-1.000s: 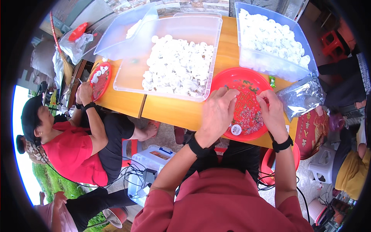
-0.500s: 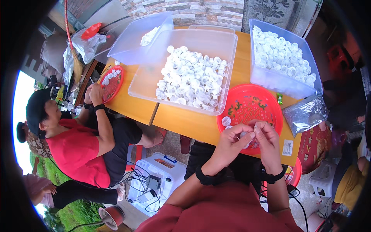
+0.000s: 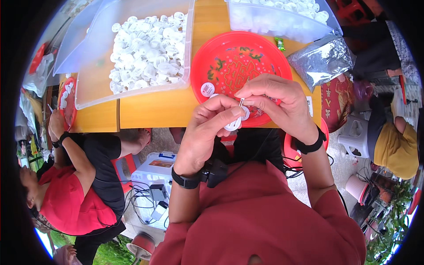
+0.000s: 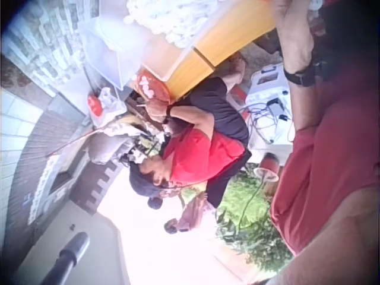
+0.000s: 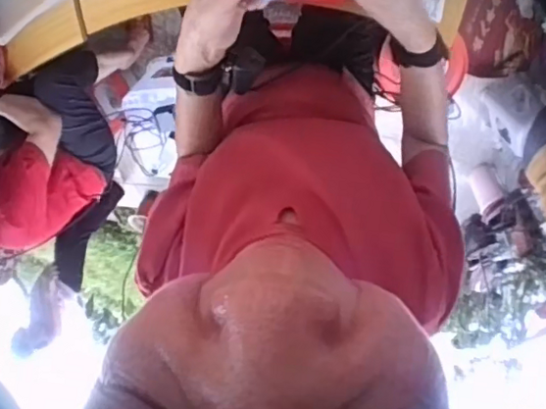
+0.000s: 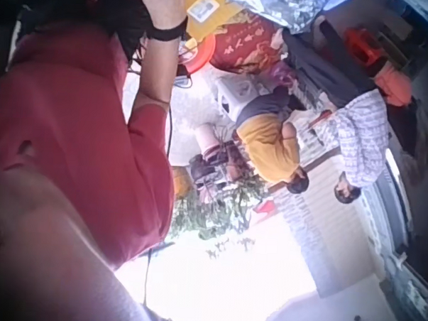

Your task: The person picks up a white plastic base and a small electronic component from a red tray, inserts the component into the base, and places the assembled unit back onto the tray before reaching for another base from a clear plastic bin.

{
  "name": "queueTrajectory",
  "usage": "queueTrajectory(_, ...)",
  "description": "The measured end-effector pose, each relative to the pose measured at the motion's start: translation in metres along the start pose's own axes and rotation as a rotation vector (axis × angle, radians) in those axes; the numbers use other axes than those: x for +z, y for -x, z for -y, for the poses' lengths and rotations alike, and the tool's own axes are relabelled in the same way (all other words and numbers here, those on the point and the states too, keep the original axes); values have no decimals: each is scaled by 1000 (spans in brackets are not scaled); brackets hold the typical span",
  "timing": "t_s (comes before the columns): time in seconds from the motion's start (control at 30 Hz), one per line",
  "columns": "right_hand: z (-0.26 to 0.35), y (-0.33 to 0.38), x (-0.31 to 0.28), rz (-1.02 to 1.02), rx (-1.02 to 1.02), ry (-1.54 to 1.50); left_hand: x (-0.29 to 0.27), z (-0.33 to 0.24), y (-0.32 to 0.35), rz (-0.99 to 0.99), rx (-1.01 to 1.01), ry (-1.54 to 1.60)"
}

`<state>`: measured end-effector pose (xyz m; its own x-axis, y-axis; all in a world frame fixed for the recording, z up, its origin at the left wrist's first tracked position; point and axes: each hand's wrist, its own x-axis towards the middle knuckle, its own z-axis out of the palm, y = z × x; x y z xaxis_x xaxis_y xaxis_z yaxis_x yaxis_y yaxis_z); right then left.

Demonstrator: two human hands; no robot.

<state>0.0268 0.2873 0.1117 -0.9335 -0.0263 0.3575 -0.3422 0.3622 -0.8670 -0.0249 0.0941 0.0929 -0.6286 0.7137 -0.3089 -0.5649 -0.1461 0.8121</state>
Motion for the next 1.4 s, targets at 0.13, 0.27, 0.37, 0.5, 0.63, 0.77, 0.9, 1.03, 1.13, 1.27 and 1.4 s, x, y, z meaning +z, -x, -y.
queueTrajectory(0.13, -1, 6, 1, 27, 52, -19, -2, -1, 2, 74, -29, 60)
queueTrajectory(0.27, 4, 13, 12, -134, 181, -17, 8, 4, 2, -156, 91, 21)
queueTrajectory(0.37, 5, 19, 23, -234, 271, -116, 17, 6, 3, -251, 234, -119)
queueTrajectory(0.5, 7, 22, 26, -228, 295, -103, 18, 8, 6, -257, 329, -285)
queueTrajectory(0.63, 5, 27, 27, -222, 254, -60, 17, 12, 4, -259, 375, -334)
queueTrajectory(0.77, 4, 29, 21, -228, -65, 297, 14, 7, 8, -201, 199, -136)
queueTrajectory(0.9, 2, 29, 18, -211, -207, 387, 11, 7, 8, -142, 127, -15)
queueTrajectory(1.03, 4, 32, 21, -313, -102, 364, 14, 5, 9, -133, 99, -16)
queueTrajectory(1.13, 7, 35, 26, -392, -20, 309, 20, 7, 9, -166, 122, -113)
queueTrajectory(1.27, 13, 37, 28, -442, 52, 264, 20, 12, 8, -146, 290, -115)
queueTrajectory(1.4, 14, 39, 28, -447, 33, 319, 19, 8, 7, -140, 255, -78)
